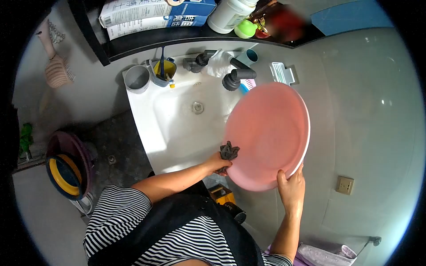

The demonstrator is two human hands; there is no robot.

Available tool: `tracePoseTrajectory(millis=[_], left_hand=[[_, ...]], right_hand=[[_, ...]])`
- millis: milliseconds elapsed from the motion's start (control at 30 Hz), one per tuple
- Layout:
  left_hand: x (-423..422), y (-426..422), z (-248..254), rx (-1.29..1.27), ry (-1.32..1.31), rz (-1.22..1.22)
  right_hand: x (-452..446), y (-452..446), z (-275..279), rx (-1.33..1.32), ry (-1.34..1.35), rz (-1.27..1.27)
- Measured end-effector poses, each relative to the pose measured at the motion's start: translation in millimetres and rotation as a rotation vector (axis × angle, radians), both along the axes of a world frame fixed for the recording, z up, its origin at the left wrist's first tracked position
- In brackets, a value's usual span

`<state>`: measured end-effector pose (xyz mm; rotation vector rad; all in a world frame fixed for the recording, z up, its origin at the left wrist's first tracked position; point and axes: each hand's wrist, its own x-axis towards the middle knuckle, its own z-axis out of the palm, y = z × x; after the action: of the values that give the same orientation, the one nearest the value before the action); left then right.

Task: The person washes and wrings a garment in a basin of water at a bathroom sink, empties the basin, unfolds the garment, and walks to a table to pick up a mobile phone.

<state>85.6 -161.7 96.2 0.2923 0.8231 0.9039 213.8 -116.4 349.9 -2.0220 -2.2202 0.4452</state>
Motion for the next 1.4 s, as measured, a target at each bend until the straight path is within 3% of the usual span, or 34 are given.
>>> tracePoseTrajectory(millis=[67, 200, 400, 1133, 1233, 1300, 1400], left_hand=[[1.6, -1.1, 4.4, 0.057, -0.094, 0.08], [13.1, 6.6, 4.2, 0.053, -0.158, 0.099], [22.9, 14.2, -0.4, 0.019, -0.177, 0.039], [34.6, 19.6, -25.0, -0.01, -0.166, 0.08], [32.0, 16.4, -24.1, 0.003, -0.105, 0.119], [26.7, 15.1, -11.9, 0.0, -0.056, 0.146], [27.0, 15.8, -3.8, -0.002, -0.011, -0.001]], right_hand=[[-5.7, -6.1, -0.7, 0.168, -0.164, 0.141], [-28.9, -14.9, 13.9, 0.159, -0.315, 0.153], [-41.2, -20.0, 15.6, 0.199, -0.344, 0.197], [-16.1, -18.2, -5.3, 0.226, -0.288, 0.173], [-4.7, -17.6, -9.8, 0.24, -0.166, 0.221], [1.9, -14.7, -14.1, 0.21, -0.149, 0.121], [6.9, -9.7, -11.8, 0.176, -0.142, 0.011]])
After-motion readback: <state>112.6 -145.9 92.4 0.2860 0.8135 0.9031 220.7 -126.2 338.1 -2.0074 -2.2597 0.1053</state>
